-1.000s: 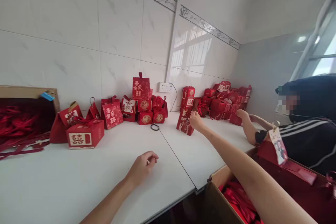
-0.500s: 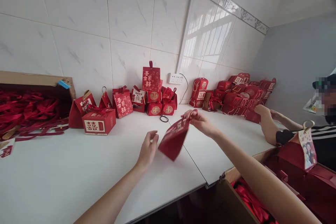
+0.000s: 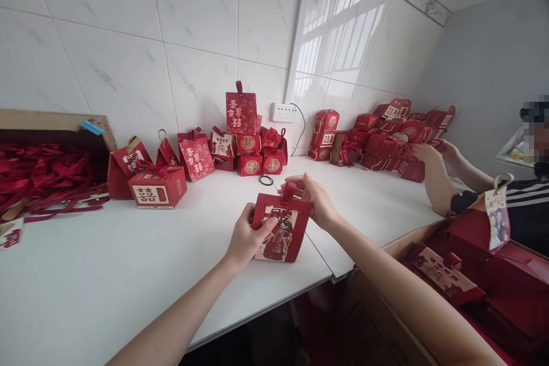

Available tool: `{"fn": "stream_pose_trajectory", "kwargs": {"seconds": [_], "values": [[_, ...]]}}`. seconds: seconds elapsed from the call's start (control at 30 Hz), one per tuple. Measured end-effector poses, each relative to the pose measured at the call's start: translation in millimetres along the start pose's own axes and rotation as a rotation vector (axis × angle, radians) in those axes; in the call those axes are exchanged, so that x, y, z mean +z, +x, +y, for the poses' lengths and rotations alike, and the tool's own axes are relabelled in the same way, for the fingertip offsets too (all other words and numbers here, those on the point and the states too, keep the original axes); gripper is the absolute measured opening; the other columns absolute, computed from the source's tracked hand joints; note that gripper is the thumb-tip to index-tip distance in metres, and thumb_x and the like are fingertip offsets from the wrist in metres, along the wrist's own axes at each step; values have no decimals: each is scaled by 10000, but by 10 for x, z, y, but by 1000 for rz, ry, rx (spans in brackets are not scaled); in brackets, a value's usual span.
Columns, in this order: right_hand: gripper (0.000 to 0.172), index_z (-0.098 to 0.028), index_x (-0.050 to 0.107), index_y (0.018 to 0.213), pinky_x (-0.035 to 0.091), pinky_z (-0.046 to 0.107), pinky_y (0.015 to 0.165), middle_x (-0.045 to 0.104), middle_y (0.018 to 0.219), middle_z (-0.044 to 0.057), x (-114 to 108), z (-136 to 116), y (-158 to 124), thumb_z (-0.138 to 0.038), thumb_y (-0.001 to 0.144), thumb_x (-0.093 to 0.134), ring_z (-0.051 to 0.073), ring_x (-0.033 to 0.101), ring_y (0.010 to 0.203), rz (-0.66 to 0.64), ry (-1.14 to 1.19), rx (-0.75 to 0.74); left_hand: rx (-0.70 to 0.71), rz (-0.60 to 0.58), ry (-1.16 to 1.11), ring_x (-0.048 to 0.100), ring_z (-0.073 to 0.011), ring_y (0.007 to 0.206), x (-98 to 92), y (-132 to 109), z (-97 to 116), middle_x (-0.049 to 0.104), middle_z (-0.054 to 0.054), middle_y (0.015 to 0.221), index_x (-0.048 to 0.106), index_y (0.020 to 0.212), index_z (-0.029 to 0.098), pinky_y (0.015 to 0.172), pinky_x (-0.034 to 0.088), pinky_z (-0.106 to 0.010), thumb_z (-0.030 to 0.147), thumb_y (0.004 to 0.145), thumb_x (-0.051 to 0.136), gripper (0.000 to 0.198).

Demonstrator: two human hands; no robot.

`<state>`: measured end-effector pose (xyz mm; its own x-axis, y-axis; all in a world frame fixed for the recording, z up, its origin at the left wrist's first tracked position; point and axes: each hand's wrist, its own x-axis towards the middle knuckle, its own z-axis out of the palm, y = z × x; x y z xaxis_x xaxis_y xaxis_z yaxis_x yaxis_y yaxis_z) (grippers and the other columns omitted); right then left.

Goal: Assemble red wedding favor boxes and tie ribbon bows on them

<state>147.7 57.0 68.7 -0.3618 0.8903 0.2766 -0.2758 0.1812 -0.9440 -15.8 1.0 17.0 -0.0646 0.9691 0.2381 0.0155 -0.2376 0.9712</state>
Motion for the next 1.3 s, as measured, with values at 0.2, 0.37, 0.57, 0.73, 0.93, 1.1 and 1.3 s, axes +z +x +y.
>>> {"fn": "stream_pose_trajectory", "kwargs": {"seconds": [0.2,0.37,0.57,0.73,0.93,1.1,1.3], "values": [[249,-199,590,803,423,242,579,587,746,-11,65,49,-98,-443,764,620,118,538,627,56,-271,-125,-2,44,115,593,-161,702,20,-11,-62,586,18,760,453,934,209,636,481,-273,516,755,592,382],[165,-206,505,831,361,234,500,507,569,-61,147,55,-154,-361,808,558,98,467,483,11,-381,-145,10,4,133,613,-177,751,-13,-21,-111,610,7,796,430,964,212,677,489,-294,521,770,566,390],[114,-211,501,878,354,232,481,529,611,-61,107,82,-205,-281,797,538,95,477,475,25,-416,-160,26,-33,151,620,-180,766,-18,-22,-143,623,2,821,423,995,212,689,486,-296,521,772,563,406],[76,-213,505,825,335,235,468,504,530,-68,111,92,-212,-283,804,524,104,460,451,35,-437,-148,26,-30,162,630,-200,835,-21,-22,-141,642,-13,864,419,1018,213,711,484,-304,514,774,565,414],[78,-222,479,823,333,236,462,475,483,-82,135,89,-204,-296,818,500,107,443,427,44,-490,-181,25,-45,146,633,-194,823,-21,-22,-128,643,-10,856,416,1006,215,706,491,-301,516,780,560,403],[83,-225,469,826,335,230,452,469,506,-81,147,94,-204,-307,831,476,102,430,435,76,-579,-226,16,-42,137,627,-189,785,-14,-27,-133,633,-5,831,413,1001,213,691,493,-305,525,770,571,419],[99,-229,463,839,349,246,467,475,504,-78,112,126,-197,-327,842,479,115,454,439,54,-568,-240,17,-51,142,624,-186,784,-31,-24,-138,626,-1,824,425,1017,210,692,495,-304,521,782,559,412]]}}
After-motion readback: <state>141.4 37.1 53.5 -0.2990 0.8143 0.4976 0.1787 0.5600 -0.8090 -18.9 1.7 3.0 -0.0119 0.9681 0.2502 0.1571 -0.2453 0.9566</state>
